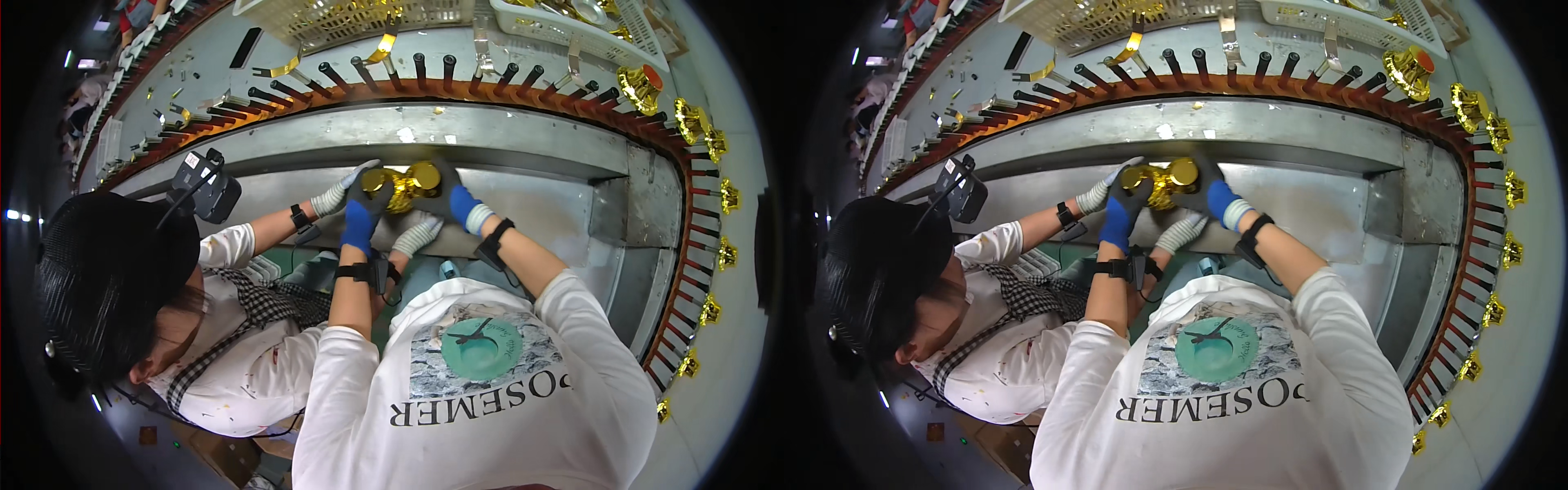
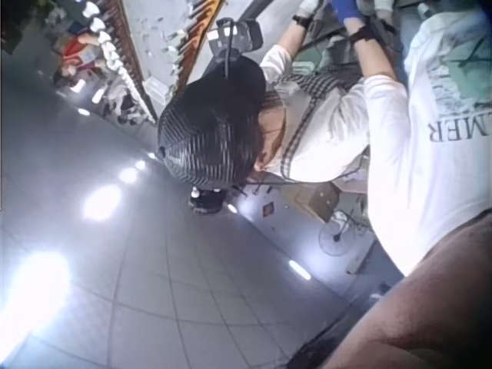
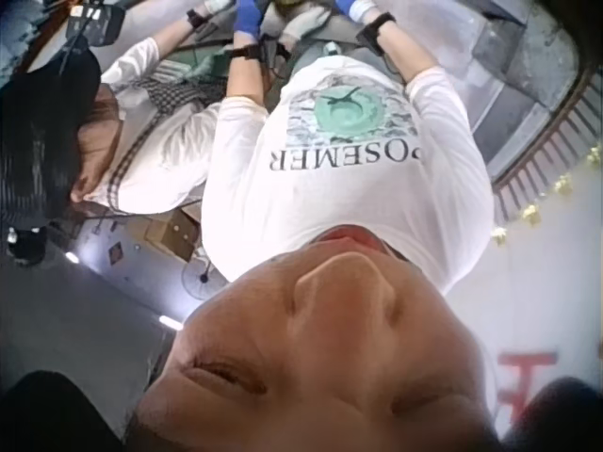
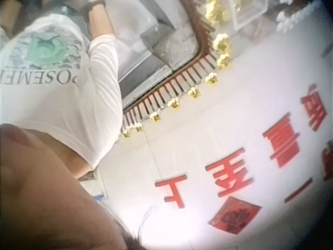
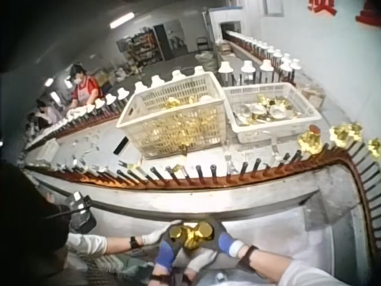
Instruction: The person places small gold-colored components onto an assembly line conveyor, fitting some pieces together by hand and ensuring they are properly positioned on the moving tracks.
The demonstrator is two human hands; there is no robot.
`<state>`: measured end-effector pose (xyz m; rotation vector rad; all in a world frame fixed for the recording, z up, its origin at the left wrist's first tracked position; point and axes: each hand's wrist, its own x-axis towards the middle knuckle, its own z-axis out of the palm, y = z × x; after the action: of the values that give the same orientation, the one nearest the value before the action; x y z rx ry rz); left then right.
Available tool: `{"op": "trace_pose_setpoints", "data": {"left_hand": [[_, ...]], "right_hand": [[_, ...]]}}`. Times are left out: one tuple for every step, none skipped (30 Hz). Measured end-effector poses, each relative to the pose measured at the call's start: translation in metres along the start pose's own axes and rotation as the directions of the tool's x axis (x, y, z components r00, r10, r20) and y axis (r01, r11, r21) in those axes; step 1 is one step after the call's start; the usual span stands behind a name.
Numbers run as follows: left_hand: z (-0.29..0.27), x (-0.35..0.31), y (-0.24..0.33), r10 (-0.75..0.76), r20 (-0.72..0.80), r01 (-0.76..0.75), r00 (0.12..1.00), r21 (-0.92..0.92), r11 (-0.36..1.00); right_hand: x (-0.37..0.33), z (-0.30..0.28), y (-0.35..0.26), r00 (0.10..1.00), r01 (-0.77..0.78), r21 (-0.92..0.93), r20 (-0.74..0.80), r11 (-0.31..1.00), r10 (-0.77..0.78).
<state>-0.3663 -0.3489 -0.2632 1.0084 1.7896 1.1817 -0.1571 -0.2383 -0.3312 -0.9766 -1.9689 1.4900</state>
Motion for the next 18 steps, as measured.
{"op": "trace_pose_setpoints", "data": {"left_hand": [[-0.001, 0.002, -0.003, -0.047, -0.038, 0.042, 0.998, -0.12, 0.992], [-0.008, -0.002, -0.015, 0.023, -0.134, -0.033, 0.991, -0.078, 0.996], [-0.019, -0.003, -0.027, 0.029, -0.142, -0.039, 0.989, -0.071, 0.997], [-0.042, -0.008, -0.046, 0.012, -0.136, -0.021, 0.991, -0.065, 0.998], [-0.049, 0.001, -0.048, 0.017, -0.086, -0.022, 0.996, -0.065, 0.998], [-0.044, 0.005, -0.049, 0.003, -0.165, 0.006, 0.986, 0.051, 0.999], [-0.04, 0.002, -0.049, -0.002, -0.249, 0.044, 0.968, 0.163, 0.986], [-0.039, -0.001, -0.051, 0.033, -0.324, 0.0, 0.945, 0.102, 0.995], [-0.041, -0.007, -0.054, 0.057, -0.405, -0.043, 0.913, 0.042, 0.998], [-0.05, -0.022, -0.069, 0.018, -0.566, 0.03, 0.824, 0.074, 0.997], [-0.059, -0.035, -0.082, -0.01, -0.711, 0.105, 0.704, 0.09, 0.99], [-0.067, -0.045, -0.085, 0.03, -0.719, 0.164, 0.694, 0.198, 0.966], [-0.074, -0.057, -0.087, 0.072, -0.731, 0.226, 0.678, 0.301, 0.927], [-0.064, -0.064, -0.079, 0.051, -0.743, 0.089, 0.667, 0.148, 0.985], [-0.028, -0.058, -0.036, 0.285, -0.68, 0.205, 0.676, 0.545, 0.813], [-0.001, -0.048, 0.011, 0.267, -0.58, 0.036, 0.769, 0.457, 0.889], [0.026, -0.047, 0.052, 0.263, -0.475, -0.101, 0.84, 0.339, 0.935], [0.053, -0.055, 0.089, 0.423, -0.515, -0.211, 0.746, 0.419, 0.883]], "right_hand": [[0.008, 0.01, 0.006, 0.995, 0.059, -0.12, -0.068, 0.991, -0.068], [0.019, 0.023, -0.002, 0.999, 0.021, -0.188, -0.035, 0.982, -0.028], [0.03, 0.033, -0.01, 1.0, -0.015, -0.258, -0.006, 0.966, 0.014], [0.041, 0.048, -0.013, 0.995, -0.025, -0.179, 0.087, 0.984, 0.041], [0.046, 0.051, -0.015, 0.994, -0.059, -0.115, 0.085, 0.992, 0.069], [0.05, 0.049, -0.012, 0.992, -0.074, -0.199, 0.083, 0.977, 0.093], [0.053, 0.047, -0.011, 0.989, -0.093, -0.281, 0.084, 0.955, 0.121], [0.055, 0.043, -0.014, 0.975, -0.135, -0.305, 0.131, 0.943, 0.181], [0.057, 0.039, -0.023, 0.962, -0.163, -0.333, 0.154, 0.929, 0.224], [0.049, 0.034, -0.033, 0.971, -0.139, -0.232, 0.158, 0.963, 0.178], [0.043, 0.026, -0.044, 0.979, -0.11, -0.128, 0.158, 0.986, 0.13], [0.041, 0.009, -0.048, 0.972, -0.092, -0.149, 0.203, 0.985, 0.121], [0.027, -0.012, -0.046, 0.966, 0.043, 0.264, 0.236, 0.964, -0.108], [0.012, -0.045, -0.062, 0.973, 0.059, 0.182, 0.21, 0.981, -0.098], [-0.005, -0.1, -0.08, 0.989, 0.055, 0.077, 0.134, 0.996, -0.065], [-0.019, -0.142, -0.078, 0.996, 0.085, 0.012, 0.019, 0.996, -0.086], [-0.034, -0.179, -0.077, 0.99, 0.112, -0.048, -0.076, 0.993, -0.115], [-0.036, -0.225, -0.115, 0.913, 0.368, -0.321, -0.051, 0.873, -0.404]]}}
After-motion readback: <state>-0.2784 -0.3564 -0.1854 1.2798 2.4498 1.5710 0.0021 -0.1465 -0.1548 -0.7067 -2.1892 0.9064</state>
